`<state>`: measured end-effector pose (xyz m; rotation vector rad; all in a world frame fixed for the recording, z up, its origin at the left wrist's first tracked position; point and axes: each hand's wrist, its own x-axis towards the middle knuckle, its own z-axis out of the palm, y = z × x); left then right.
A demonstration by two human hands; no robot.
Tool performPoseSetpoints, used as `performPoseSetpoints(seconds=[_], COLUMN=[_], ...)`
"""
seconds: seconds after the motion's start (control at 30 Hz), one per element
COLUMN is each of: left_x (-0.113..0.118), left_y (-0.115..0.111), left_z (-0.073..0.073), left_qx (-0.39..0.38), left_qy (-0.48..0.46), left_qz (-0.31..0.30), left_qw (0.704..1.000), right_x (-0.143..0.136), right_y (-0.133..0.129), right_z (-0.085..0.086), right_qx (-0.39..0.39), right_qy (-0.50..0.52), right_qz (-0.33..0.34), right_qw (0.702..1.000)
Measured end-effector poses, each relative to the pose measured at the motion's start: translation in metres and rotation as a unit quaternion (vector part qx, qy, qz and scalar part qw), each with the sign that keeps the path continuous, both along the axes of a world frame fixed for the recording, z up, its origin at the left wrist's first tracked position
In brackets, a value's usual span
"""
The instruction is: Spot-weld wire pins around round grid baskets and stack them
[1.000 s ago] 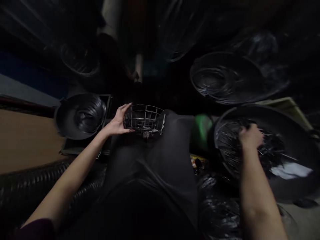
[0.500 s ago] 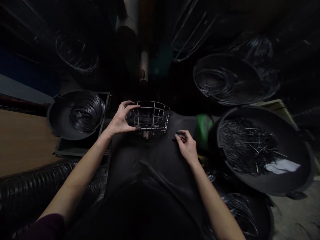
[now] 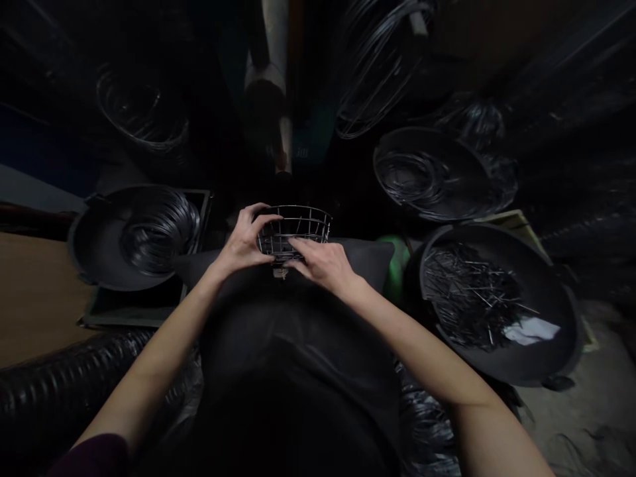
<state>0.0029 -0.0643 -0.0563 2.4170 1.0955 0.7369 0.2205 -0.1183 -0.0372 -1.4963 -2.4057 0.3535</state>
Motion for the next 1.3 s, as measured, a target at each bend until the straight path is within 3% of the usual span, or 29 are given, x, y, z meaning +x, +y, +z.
performPoseSetpoints(seconds=[0.17, 0.3, 0.6, 0.77, 0.93, 1.3], left_x=[-0.008, -0.014, -0.015, -0.015, -0.011, -0.011], left_y=[0.006, 0.013, 0.039, 0.035, 0.034, 0.068], left_z=[0.015, 0.025, 0.028, 0.029, 0.023, 0.031], left_qx=[0.002, -0.008, -0.013, -0.002, -0.011, -0.011], left_qy=[-0.038, -0.059, -0.085, -0.089, -0.103, -0.105], left_qz=[0.018, 0.011, 0.007, 0.008, 0.034, 0.03], left_qw=[0.999, 0.998, 0.996, 0.996, 0.994, 0.994], right_x=[0.002, 0.002, 0.006, 0.007, 0.012, 0.008], right_y=[0.008, 0.024, 0.054, 0.054, 0.057, 0.089], right_z=[0.004, 0.015, 0.018, 0.018, 0.018, 0.025], right_qx=[0.139, 0.18, 0.198, 0.225, 0.202, 0.166], right_qy=[-0.011, 0.035, 0.04, 0.048, 0.039, 0.061], right_qz=[0.07, 0.109, 0.131, 0.152, 0.156, 0.133], right_qw=[0.988, 0.977, 0.971, 0.961, 0.966, 0.975])
